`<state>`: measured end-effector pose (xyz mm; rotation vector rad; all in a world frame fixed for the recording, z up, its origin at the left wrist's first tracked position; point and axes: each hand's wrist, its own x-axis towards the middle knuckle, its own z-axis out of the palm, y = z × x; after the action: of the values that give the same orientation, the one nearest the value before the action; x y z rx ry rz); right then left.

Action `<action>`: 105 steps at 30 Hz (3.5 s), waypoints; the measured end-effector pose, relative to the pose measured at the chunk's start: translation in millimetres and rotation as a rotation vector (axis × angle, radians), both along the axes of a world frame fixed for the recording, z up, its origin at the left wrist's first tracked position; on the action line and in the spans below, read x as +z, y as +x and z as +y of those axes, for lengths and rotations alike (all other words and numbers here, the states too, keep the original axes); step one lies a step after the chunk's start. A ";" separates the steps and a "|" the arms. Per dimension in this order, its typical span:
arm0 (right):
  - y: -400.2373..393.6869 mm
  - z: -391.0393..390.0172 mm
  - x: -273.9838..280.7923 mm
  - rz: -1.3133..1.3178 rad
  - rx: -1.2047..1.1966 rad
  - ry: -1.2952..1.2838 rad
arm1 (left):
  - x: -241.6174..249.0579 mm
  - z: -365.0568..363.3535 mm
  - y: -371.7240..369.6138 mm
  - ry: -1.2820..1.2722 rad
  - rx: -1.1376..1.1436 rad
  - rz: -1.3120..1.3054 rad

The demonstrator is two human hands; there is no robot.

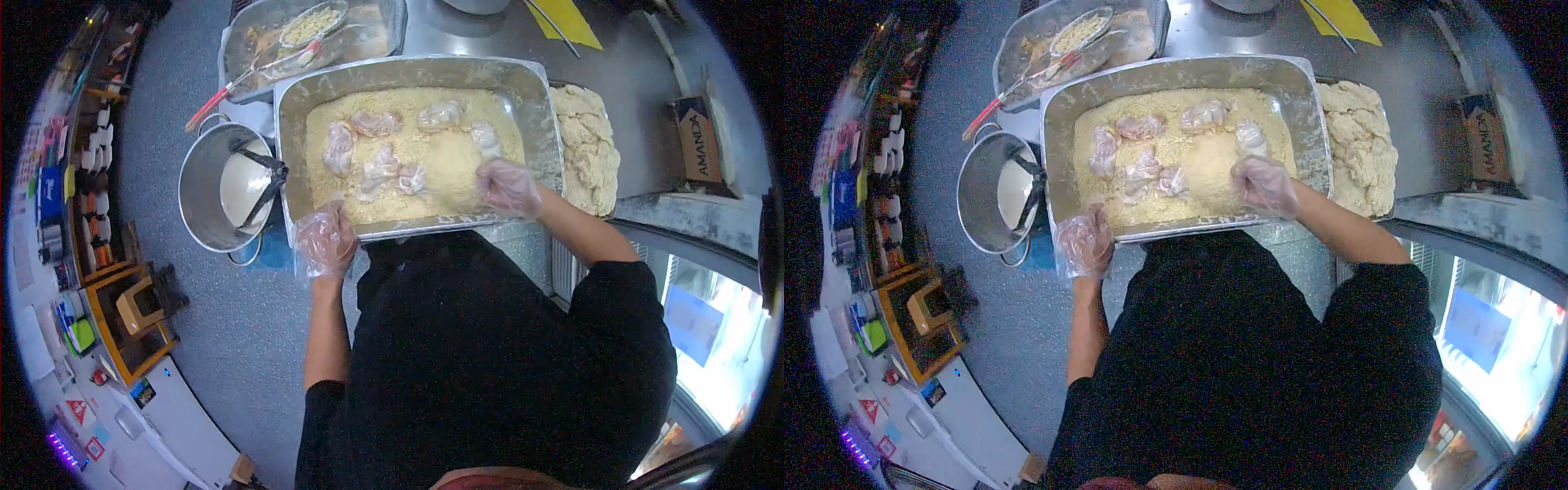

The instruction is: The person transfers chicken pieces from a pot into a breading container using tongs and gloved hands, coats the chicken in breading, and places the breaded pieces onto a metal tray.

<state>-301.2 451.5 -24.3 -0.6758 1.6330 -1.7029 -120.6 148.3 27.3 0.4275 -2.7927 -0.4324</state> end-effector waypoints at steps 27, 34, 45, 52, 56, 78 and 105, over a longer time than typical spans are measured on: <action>-14.8 -69.1 -17.8 -1.051 -0.277 0.013 | -30.6 1.6 -5.2 0.040 -0.271 -0.020; -47.9 -105.7 -23.3 -0.958 -0.212 0.019 | -44.9 -5.1 1.3 0.173 -0.252 -0.137; -40.4 -88.2 26.8 0.244 0.305 0.624 | -39.9 -3.3 -1.1 0.130 -0.232 -0.089; 26.6 -129.9 -15.3 1.027 0.100 0.738 | -41.1 -3.1 -2.8 0.161 -0.223 0.007; 8.7 -100.8 -6.0 1.051 0.513 1.004 | -42.2 -0.4 1.3 0.114 -0.229 0.108; -11.9 -77.3 8.0 0.569 0.408 0.885 | -31.4 1.9 -3.3 0.148 -0.168 -0.019; 11.2 -109.7 23.0 0.478 0.328 0.736 | -35.3 2.6 -1.3 0.191 -0.058 -0.113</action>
<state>-290.0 341.8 -1.4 -0.9353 2.1414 -0.6416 -122.0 150.8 -8.0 0.4245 -2.8901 -0.7140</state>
